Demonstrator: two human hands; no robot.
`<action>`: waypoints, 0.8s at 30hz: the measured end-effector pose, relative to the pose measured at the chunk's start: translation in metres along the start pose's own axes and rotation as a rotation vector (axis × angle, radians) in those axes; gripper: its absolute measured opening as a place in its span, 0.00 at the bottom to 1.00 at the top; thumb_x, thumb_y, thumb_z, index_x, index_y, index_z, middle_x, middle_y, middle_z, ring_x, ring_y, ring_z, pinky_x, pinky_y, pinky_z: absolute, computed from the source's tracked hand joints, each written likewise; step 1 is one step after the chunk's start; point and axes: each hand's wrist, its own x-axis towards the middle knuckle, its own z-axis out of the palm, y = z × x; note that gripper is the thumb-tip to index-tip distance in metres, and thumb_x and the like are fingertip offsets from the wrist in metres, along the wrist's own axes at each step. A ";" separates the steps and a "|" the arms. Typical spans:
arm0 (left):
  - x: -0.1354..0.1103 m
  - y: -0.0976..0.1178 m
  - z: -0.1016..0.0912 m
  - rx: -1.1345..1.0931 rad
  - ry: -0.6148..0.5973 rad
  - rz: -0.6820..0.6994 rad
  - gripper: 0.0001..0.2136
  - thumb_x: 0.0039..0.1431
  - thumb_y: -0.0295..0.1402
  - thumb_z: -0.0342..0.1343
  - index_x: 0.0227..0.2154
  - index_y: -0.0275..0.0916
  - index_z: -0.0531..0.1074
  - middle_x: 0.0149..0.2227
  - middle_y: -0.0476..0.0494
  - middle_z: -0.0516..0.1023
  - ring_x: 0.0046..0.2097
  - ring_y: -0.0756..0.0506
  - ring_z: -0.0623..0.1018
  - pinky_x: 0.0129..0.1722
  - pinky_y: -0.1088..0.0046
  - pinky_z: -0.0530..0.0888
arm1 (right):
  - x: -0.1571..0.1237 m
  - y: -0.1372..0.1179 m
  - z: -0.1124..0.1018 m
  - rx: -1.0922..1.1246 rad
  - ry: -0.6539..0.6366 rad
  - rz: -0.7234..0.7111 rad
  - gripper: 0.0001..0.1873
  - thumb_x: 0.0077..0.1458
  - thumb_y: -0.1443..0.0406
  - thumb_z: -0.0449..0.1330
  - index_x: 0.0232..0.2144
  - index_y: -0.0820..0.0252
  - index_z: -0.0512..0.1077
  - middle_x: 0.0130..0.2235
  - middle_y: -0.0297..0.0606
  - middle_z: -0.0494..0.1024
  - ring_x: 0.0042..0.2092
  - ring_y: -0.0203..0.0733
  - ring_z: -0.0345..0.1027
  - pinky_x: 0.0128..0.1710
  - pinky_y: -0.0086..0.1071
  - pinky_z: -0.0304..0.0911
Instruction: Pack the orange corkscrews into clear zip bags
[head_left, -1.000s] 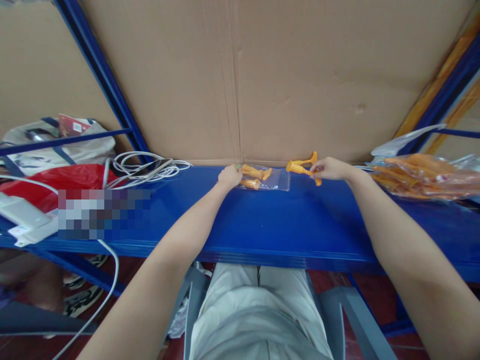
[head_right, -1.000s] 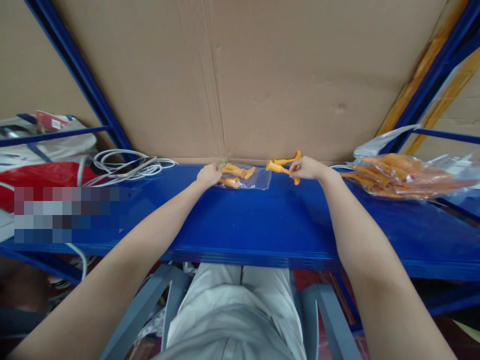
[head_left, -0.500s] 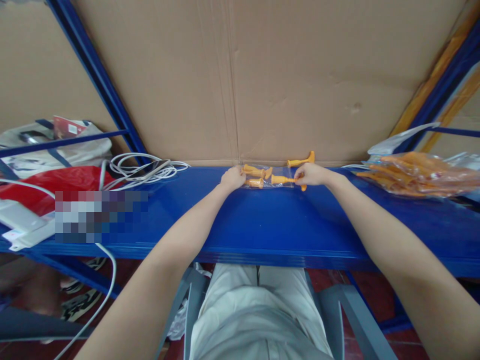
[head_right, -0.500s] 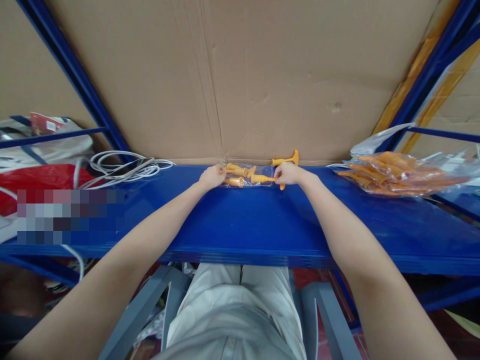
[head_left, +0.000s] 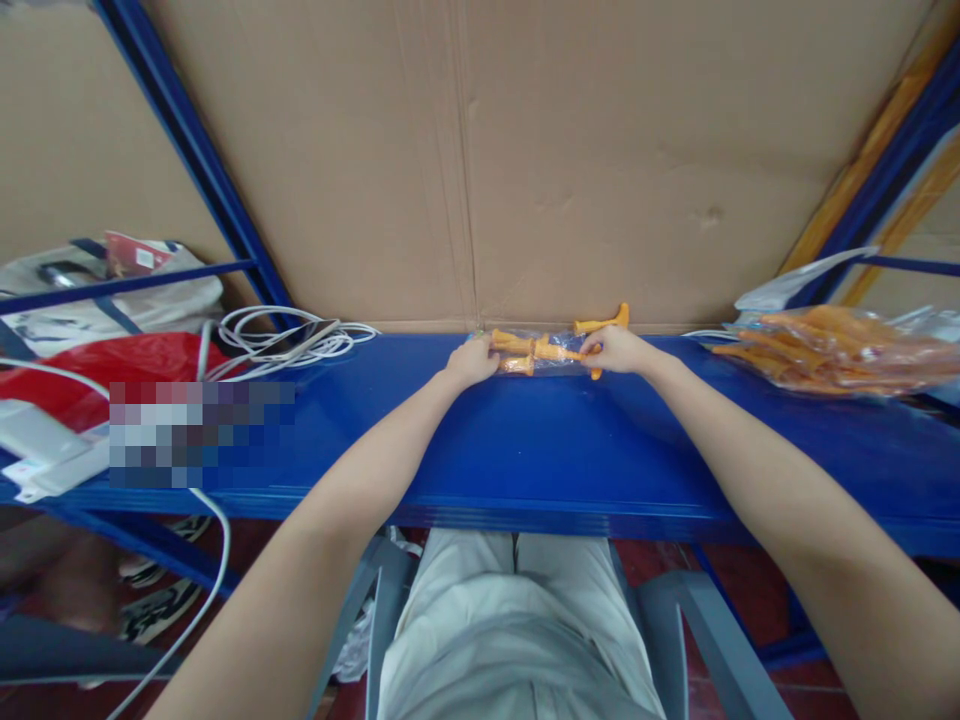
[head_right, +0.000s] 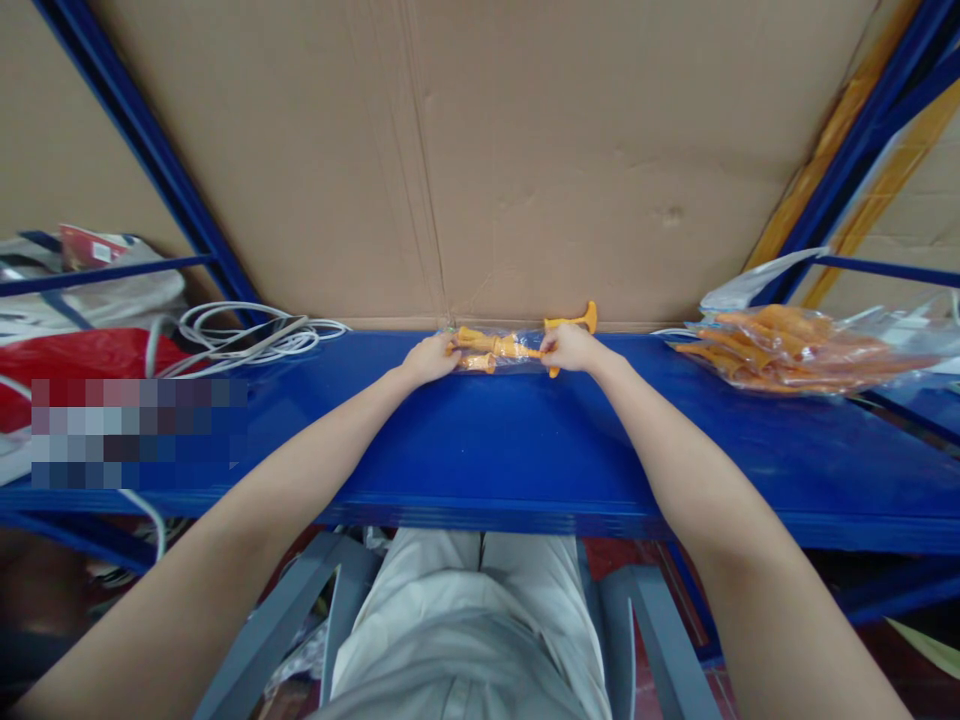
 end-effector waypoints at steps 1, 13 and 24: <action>0.000 0.000 0.000 0.011 -0.002 0.003 0.18 0.63 0.34 0.49 0.54 0.39 0.70 0.55 0.38 0.76 0.56 0.39 0.75 0.54 0.67 0.71 | 0.000 0.000 0.000 -0.010 0.000 0.015 0.08 0.43 0.67 0.59 0.26 0.57 0.80 0.30 0.32 0.80 0.36 0.40 0.72 0.41 0.34 0.65; 0.000 0.001 -0.001 -0.036 0.012 0.043 0.19 0.60 0.34 0.53 0.54 0.41 0.71 0.55 0.40 0.76 0.55 0.39 0.75 0.54 0.66 0.71 | -0.004 -0.001 -0.001 0.289 -0.060 0.126 0.08 0.48 0.68 0.59 0.28 0.60 0.79 0.21 0.32 0.75 0.25 0.34 0.69 0.38 0.40 0.70; 0.004 0.004 0.003 -0.259 0.045 -0.016 0.14 0.64 0.33 0.49 0.49 0.37 0.72 0.49 0.40 0.80 0.48 0.43 0.79 0.47 0.71 0.73 | 0.001 -0.005 0.011 0.308 -0.011 0.078 0.09 0.46 0.71 0.61 0.33 0.61 0.78 0.32 0.38 0.81 0.36 0.41 0.76 0.41 0.35 0.71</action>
